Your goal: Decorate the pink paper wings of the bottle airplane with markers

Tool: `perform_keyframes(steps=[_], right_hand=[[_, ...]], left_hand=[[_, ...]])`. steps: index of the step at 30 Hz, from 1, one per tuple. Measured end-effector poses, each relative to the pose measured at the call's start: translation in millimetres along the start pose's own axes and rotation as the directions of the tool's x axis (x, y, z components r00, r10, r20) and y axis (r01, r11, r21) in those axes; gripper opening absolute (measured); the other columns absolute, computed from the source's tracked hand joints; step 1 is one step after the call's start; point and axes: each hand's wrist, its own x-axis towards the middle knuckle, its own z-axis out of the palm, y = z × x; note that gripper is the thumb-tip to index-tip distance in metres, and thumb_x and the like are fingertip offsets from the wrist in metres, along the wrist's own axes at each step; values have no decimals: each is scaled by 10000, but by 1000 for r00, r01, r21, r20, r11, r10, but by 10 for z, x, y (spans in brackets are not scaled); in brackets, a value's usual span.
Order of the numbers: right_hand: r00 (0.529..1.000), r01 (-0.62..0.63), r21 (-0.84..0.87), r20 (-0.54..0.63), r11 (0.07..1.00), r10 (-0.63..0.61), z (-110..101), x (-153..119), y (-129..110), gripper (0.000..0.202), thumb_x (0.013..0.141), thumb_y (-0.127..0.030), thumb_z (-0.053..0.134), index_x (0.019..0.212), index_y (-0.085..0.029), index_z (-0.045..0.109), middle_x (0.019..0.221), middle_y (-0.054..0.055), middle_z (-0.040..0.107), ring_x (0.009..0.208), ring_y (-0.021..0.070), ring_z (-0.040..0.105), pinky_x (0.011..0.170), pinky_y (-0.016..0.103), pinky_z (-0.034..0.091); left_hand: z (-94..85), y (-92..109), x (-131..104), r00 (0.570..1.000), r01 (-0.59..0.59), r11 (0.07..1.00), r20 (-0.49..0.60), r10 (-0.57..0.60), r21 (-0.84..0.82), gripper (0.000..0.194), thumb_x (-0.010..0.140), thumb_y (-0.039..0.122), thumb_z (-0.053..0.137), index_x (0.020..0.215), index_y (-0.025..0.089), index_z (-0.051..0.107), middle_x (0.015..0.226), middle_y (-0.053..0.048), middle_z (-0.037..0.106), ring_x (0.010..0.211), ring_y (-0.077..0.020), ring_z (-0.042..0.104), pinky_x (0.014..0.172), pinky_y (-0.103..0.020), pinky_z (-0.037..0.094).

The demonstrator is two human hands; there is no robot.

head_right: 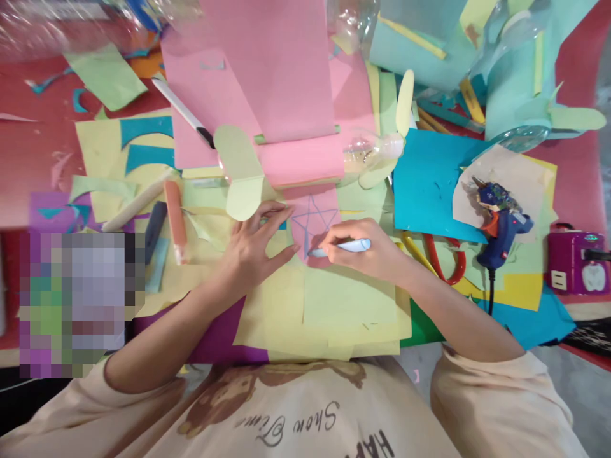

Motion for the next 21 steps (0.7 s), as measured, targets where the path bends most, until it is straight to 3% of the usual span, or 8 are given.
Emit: perform_keyframes(steps=[15,21], right_hand=[[977,112,-15,-180,994,-113,55,14,28,143,867,-211,587,750,-158,649,694,-13,618,633,88,527,601,219,387],[969,79,10,-236,997,-74,56,11,31,171,878,-251,584,762,-162,672,668,-13,611,592,83,496,545,216,356]], left_hand=[[-5,2,2,1000,-10,1000,1,10,16,497,894,351,552,1357,187,470,1297,-144,535,1189,-299,529,974,-438,424],[-21,4,7,1000,7,1000,27,-8,12,490,893,347,553,1353,198,473,1306,-134,529,1210,-286,513,991,-423,418]])
